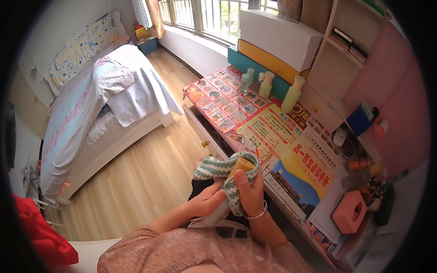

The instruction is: The person wipes a bottle with a cloth by hand, rotating the item to clean different sides before placing it back on the desk.

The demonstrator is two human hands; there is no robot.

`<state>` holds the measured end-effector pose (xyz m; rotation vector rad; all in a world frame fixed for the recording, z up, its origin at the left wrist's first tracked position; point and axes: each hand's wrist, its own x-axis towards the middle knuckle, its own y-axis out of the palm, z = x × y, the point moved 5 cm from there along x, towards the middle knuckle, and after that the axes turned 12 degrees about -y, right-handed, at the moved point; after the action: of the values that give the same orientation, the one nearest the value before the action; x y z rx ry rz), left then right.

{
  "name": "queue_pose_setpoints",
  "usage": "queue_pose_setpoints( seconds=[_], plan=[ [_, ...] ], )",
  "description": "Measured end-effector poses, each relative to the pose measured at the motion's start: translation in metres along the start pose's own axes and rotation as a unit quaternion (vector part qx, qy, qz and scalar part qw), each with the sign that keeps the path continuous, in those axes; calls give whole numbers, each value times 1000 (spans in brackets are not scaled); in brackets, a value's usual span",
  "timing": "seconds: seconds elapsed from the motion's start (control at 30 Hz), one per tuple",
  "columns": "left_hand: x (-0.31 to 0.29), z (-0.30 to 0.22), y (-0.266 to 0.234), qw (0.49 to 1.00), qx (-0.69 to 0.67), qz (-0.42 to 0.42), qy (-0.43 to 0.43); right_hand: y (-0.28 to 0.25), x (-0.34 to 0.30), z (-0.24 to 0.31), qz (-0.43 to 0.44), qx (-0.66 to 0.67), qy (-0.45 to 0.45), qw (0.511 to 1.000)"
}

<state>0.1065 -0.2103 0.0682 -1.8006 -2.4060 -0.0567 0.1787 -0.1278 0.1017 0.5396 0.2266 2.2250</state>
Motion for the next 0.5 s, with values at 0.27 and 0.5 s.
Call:
queue_pose_setpoints(
  seconds=[0.27,0.5],
  plan=[
    [-26,5,19,867,-312,289,-262,11,12,49,181,-216,-275,919],
    [-14,6,10,992,20,34,-120,28,9,39,210,-544,-334,740]
  ],
)
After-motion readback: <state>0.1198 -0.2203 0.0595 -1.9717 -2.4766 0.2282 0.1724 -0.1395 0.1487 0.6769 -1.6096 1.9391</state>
